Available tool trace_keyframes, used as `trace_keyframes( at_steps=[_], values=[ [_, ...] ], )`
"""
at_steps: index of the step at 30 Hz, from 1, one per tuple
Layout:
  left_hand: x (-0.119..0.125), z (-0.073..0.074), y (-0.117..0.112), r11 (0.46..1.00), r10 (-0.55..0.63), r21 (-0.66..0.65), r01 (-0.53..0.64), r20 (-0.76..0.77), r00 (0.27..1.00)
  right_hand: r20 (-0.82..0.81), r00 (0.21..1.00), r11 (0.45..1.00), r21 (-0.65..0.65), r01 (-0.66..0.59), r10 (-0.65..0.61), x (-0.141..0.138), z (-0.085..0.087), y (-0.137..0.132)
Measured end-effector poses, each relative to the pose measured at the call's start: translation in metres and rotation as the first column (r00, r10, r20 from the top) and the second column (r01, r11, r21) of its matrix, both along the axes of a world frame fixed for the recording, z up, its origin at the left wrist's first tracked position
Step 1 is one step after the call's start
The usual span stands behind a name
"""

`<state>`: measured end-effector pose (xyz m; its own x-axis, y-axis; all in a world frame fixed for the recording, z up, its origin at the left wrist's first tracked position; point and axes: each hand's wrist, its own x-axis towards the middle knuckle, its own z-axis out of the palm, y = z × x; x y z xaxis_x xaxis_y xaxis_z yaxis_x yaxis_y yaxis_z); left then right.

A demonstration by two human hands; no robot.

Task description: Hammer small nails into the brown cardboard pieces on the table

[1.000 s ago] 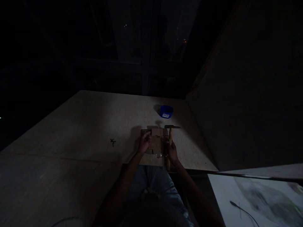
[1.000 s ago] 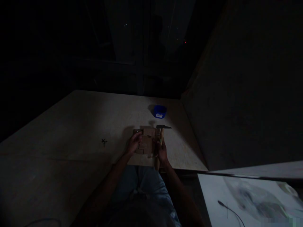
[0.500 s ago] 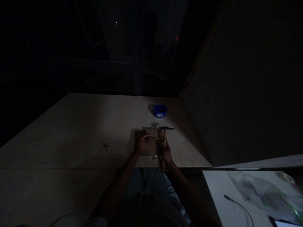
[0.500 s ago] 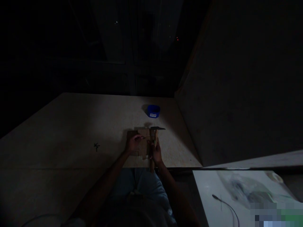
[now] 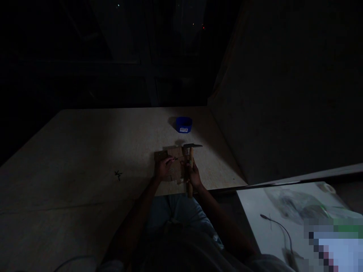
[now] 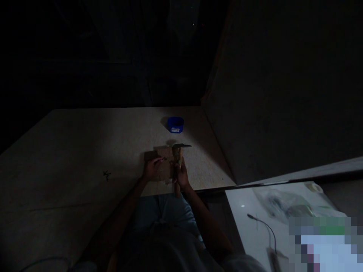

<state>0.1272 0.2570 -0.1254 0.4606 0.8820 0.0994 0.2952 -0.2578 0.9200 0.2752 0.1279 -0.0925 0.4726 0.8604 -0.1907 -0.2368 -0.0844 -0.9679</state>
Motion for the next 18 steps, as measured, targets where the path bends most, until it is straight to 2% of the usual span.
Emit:
trace_keyframes(
  at_steps=[6, 18],
  values=[
    [0.002, -0.008, 0.002, 1.000, -0.004, 0.023, 0.005, -0.031, 1.000, -0.026, 1.000, 1.000, -0.007, -0.004, 0.004, 0.001, 0.002, 0.000],
    [0.001, -0.015, 0.001, 0.996, -0.012, 0.085, 0.017, -0.054, 0.998, -0.010, 1.000, 1.000, -0.009, -0.013, 0.013, 0.001, 0.001, 0.000]
  ],
)
